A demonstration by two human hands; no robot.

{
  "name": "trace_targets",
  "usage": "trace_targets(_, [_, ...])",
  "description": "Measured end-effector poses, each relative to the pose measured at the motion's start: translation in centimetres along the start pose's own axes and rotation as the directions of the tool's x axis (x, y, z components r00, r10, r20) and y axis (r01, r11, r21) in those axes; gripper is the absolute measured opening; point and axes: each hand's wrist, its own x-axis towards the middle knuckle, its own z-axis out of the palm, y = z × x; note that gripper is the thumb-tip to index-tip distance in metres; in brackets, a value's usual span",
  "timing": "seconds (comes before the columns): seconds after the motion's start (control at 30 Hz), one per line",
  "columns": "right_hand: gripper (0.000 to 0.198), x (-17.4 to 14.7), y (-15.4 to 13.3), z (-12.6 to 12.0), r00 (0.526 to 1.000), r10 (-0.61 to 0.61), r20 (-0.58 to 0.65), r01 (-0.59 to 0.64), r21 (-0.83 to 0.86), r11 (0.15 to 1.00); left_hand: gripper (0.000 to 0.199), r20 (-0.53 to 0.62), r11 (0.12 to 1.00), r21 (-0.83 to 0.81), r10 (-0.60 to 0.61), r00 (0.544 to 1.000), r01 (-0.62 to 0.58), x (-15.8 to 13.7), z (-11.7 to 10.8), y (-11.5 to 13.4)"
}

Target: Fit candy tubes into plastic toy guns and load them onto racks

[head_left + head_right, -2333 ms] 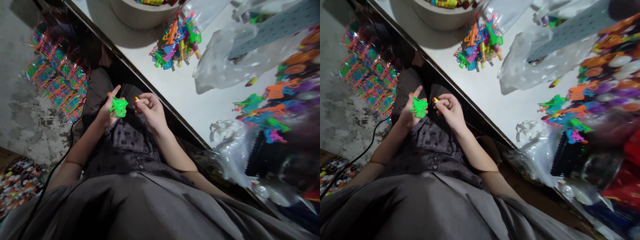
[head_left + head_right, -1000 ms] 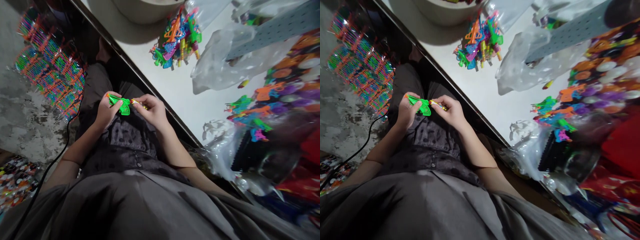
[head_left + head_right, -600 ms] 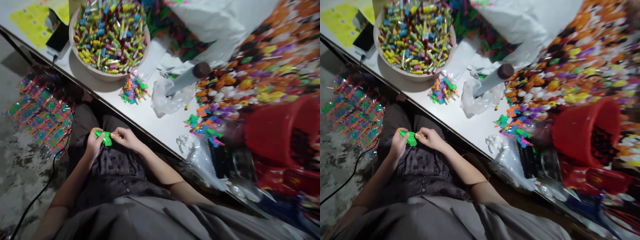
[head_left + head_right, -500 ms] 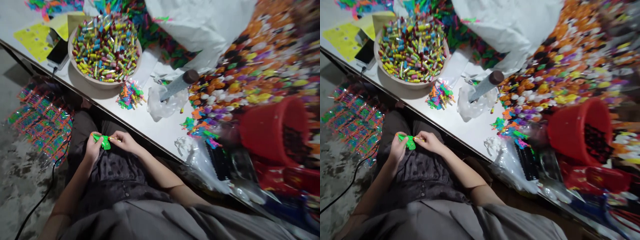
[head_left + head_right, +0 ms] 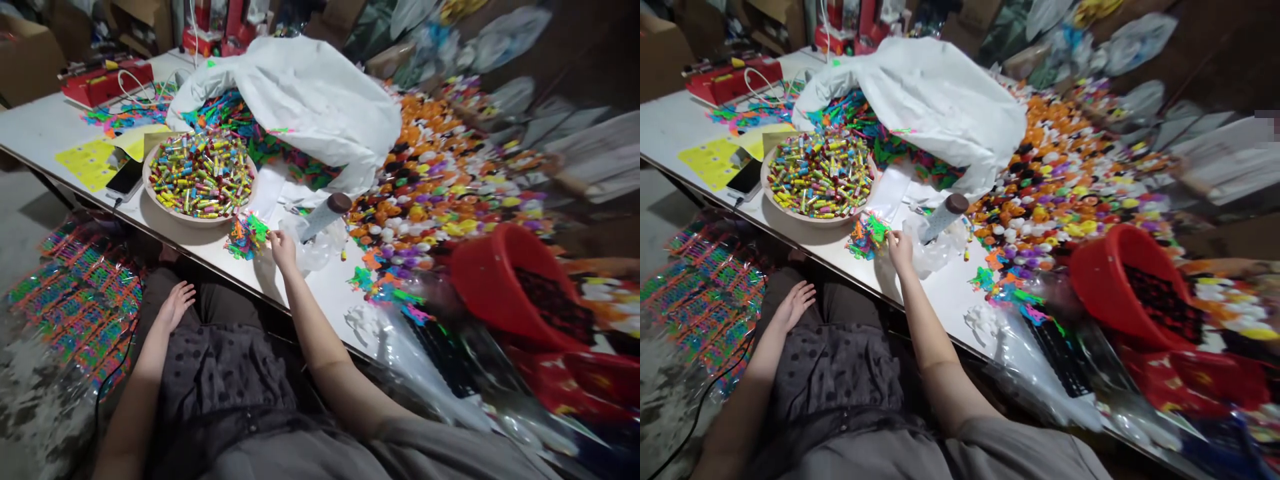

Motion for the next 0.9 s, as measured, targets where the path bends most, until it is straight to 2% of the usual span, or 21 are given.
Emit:
trace_targets(0.1, [0.03,1.0,0.3,1.2,0.999,-0.051,0.006,0.051,-0.119,0.992,0.028,0.014,0.999,-0.042,0.02,1.0,-0.019,0.3,-0.4,-0.3])
trace_targets(0.2, [0.027,1.0,0.2,2.3,0.998,-0.054,-0.017,0.05,-0.202,0.978,0.028,0.019,0.998,-0.066,0.013,1.0,-0.012,0.2,-0.5,-0.1])
trace_targets(0.33, [0.027,0.3,-0.3,2.5,0.994,-0.087,-0.073,0.072,-0.189,0.979,0.028,0.02,0.999,-0.051,0.004,1.0,-0.003,0.3,-0.7,0.4])
trace_targets(0.43, [0.024,-0.6,-0.7,1.0,0.97,-0.221,-0.1,0.202,-0.165,0.965,0.028,0.032,0.999,-0.052,-0.003,0.999,0.005,0.7,-0.8,0.5])
trace_targets(0.5, [0.023,-1.1,-0.6,-1.1,0.934,-0.317,-0.166,0.29,-0.169,0.942,0.028,0.035,0.998,-0.063,-0.009,0.999,0.011,0.8,-0.9,0.6])
trace_targets(0.57, [0.023,-1.3,0.1,-3.9,0.892,-0.361,-0.273,0.32,-0.185,0.929,0.028,0.03,0.997,-0.075,-0.017,0.999,0.019,0.9,-0.9,0.7])
trace_targets(0.63, [0.024,-0.7,1.8,-7.2,0.855,-0.304,-0.42,0.241,-0.196,0.951,0.028,0.022,0.997,-0.075,-0.022,1.0,0.023,1.0,-0.8,0.7])
trace_targets(0.73, [0.029,1.9,5.8,-12.0,0.798,-0.06,-0.6,-0.041,-0.153,0.987,0.029,0.007,0.999,-0.041,-0.028,1.0,0.028,1.0,-0.5,0.9])
trace_targets(0.8, [0.034,4.3,8.8,-14.4,0.802,0.092,-0.59,-0.208,-0.131,0.969,0.031,-0.005,0.999,-0.017,-0.033,0.999,0.033,1.2,-0.3,1.1])
trace_targets(0.9, [0.047,8.0,12.6,-16.4,0.887,0.202,-0.416,-0.316,-0.227,0.921,0.029,-0.038,0.999,-0.004,-0.052,0.998,0.052,1.3,0.0,1.4])
